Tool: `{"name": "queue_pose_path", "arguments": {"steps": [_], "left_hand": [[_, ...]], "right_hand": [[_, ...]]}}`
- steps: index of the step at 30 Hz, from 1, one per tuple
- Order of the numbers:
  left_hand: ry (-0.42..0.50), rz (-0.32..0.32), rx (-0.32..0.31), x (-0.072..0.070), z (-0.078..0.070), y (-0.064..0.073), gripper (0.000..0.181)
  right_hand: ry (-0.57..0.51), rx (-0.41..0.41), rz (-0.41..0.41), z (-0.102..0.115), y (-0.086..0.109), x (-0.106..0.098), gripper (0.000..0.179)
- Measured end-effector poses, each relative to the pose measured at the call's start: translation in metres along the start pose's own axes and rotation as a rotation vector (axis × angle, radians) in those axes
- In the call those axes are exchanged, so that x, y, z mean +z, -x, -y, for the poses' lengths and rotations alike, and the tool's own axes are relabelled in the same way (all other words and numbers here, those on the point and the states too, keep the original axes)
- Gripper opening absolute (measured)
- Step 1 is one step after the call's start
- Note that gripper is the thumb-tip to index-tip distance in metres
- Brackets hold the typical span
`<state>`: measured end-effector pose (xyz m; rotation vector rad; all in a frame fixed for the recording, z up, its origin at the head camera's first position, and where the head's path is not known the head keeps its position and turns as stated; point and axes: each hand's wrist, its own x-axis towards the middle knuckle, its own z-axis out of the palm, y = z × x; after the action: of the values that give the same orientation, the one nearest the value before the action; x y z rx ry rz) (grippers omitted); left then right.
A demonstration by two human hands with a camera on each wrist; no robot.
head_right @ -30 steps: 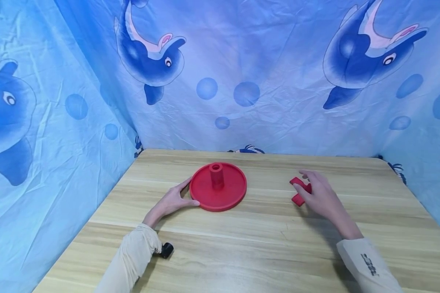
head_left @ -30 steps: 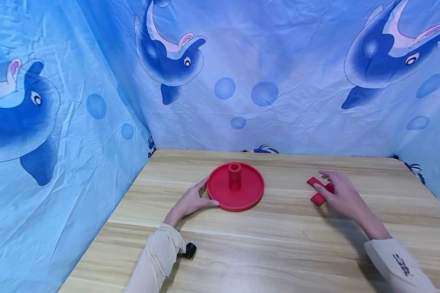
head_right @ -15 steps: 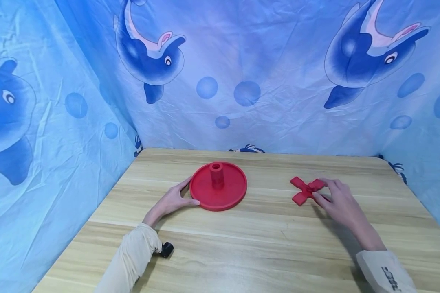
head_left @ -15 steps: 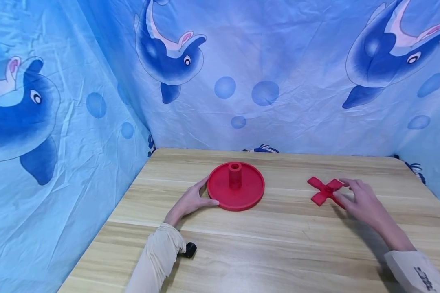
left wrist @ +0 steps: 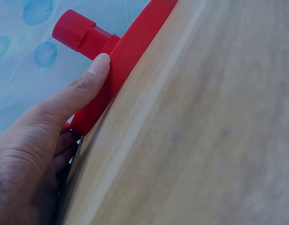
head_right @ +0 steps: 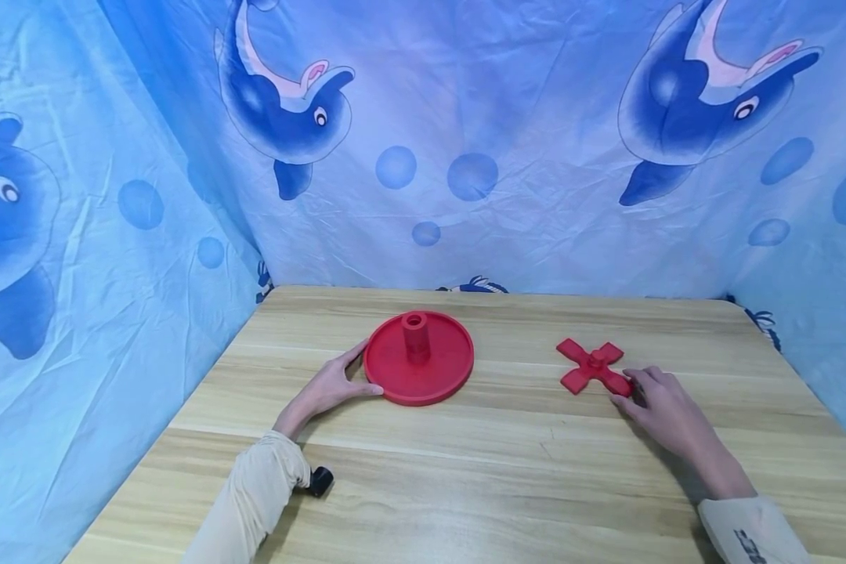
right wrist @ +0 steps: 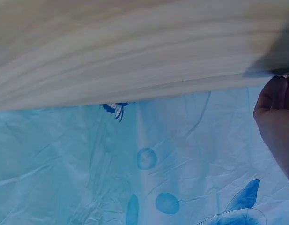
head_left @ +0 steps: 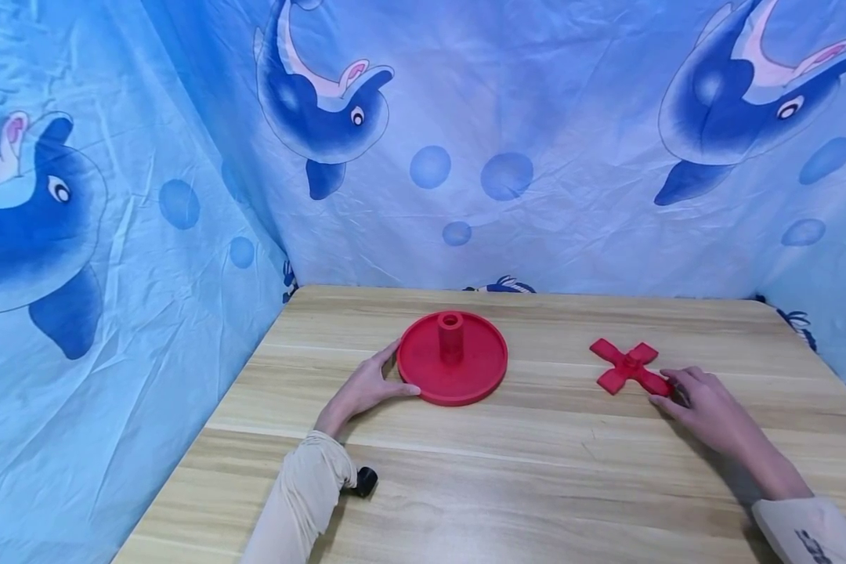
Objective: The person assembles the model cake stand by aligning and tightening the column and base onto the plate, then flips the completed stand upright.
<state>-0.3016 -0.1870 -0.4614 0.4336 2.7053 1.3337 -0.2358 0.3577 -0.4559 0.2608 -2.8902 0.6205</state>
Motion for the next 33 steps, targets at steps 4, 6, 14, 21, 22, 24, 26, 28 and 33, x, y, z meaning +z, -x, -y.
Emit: {"name": "queue_pose_path", "arguments": {"steps": [4, 6, 14, 21, 22, 24, 26, 28, 33], "left_hand": [[-0.006, -0.005, 0.003, 0.000, 0.000, 0.001, 0.109], [-0.012, -0.007, 0.005, 0.001, 0.001, 0.001, 0.109], [-0.017, -0.009, 0.014, 0.002, 0.003, 0.001, 0.109], [-0.014, -0.007, 0.034, 0.003, 0.004, 0.002, 0.109], [-0.014, -0.006, 0.033, 0.003, 0.004, 0.002, 0.110], [-0.016, -0.003, 0.028, 0.003, 0.004, 0.001, 0.110], [-0.018, -0.001, 0.025, 0.003, 0.004, 0.001, 0.111], [-0.019, -0.001, 0.025, 0.003, 0.005, 0.001, 0.111], [-0.015, 0.001, 0.021, 0.003, 0.005, 0.000, 0.111]], "right_hand": [[0.001, -0.020, -0.036, -0.003, 0.001, 0.003, 0.047], [0.005, -0.021, -0.045, -0.004, 0.001, 0.004, 0.045], [0.017, -0.032, -0.089, -0.005, 0.001, 0.009, 0.040], [0.022, -0.029, -0.096, -0.004, 0.002, 0.012, 0.040], [0.022, -0.025, -0.092, -0.004, 0.002, 0.012, 0.040], [0.017, -0.016, -0.086, -0.003, 0.002, 0.011, 0.040], [0.014, -0.011, -0.088, -0.002, 0.002, 0.010, 0.040], [0.016, -0.009, -0.098, 0.000, 0.001, 0.009, 0.041], [0.047, -0.037, -0.158, 0.004, 0.000, 0.008, 0.041]]}}
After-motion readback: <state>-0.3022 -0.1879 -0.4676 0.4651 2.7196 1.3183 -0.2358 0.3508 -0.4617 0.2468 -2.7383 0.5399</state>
